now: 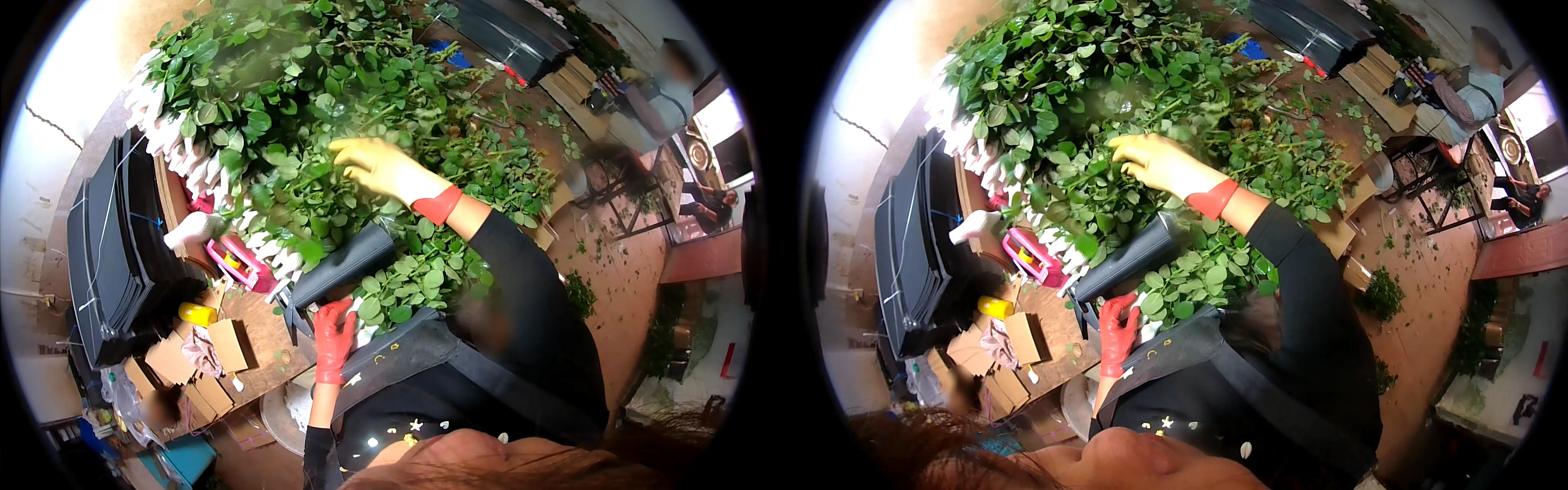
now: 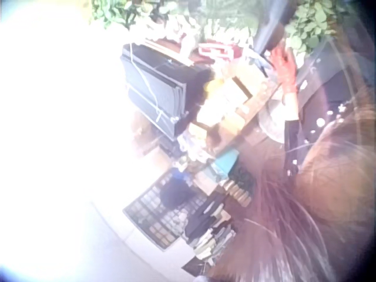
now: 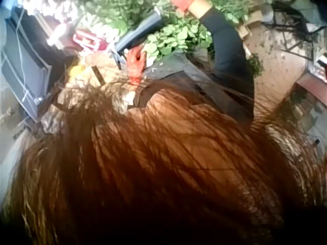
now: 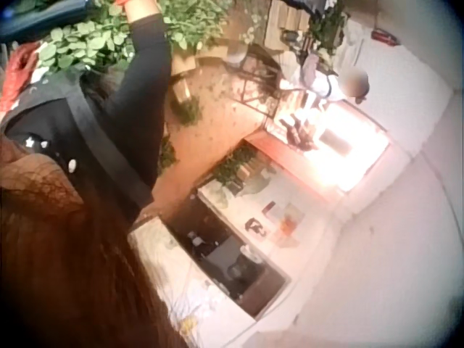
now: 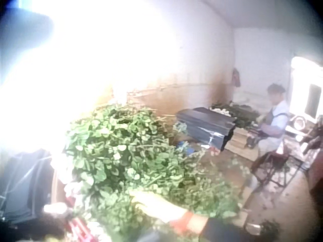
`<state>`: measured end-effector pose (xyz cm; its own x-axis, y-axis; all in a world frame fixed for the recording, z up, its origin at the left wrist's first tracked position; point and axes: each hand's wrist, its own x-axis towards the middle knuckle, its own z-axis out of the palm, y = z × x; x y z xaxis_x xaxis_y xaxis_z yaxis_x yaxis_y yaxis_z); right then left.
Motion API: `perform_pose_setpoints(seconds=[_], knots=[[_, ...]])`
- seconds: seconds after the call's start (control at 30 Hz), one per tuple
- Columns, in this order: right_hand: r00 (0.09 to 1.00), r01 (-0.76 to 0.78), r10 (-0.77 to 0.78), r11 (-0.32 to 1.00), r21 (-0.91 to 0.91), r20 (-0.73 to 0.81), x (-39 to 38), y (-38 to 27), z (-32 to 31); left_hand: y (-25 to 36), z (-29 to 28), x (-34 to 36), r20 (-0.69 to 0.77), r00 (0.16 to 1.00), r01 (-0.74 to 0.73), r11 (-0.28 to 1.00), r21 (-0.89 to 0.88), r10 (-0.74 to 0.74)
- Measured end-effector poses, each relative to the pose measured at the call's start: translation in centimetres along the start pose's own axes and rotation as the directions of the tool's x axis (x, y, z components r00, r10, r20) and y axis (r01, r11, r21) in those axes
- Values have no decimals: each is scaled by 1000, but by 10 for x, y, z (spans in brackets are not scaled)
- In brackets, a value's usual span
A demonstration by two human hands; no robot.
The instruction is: The person arranges white roses into a black plastic tray, placing them one by one into individual compartments. They then cover the tray with a clear plastic sheet and place a cardboard lid on top.
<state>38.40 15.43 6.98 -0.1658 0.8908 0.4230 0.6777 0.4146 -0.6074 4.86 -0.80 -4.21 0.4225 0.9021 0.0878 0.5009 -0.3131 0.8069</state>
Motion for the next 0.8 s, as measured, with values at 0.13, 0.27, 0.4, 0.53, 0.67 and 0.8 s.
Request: perform_pose_setpoints(seconds=[0.13, 0.27, 0.4, 0.53, 0.67, 0.8], knots=[[946, 323, -267, 810, 490, -184, -7, -82, -16, -15, -6, 1, 9, 1000, 23, 999, 24, -23], [843, 537, -537, 843, -1, 9, -27, -116, -47, -41, 1, -4, 19, 995, -96, 993, -61, 98], [809, 359, -264, 929, -86, 526, -73, -92, -80, -65, 11, -24, -16, 995, 71, 818, -571, -97], [934, -55, 159, 949, -311, 319, -154, -10, -53, -26, 12, -1, -123, 981, 94, 930, -355, -147], [889, 9, 172, 920, -392, 424, -169, 18, -35, -18, 11, -2, -153, 976, 87, 918, -386, -157], [644, 196, 484, 644, -740, 592, -94, -22, -44, -14, -4, -4, -64, 990, 112, 973, -201, -127]])
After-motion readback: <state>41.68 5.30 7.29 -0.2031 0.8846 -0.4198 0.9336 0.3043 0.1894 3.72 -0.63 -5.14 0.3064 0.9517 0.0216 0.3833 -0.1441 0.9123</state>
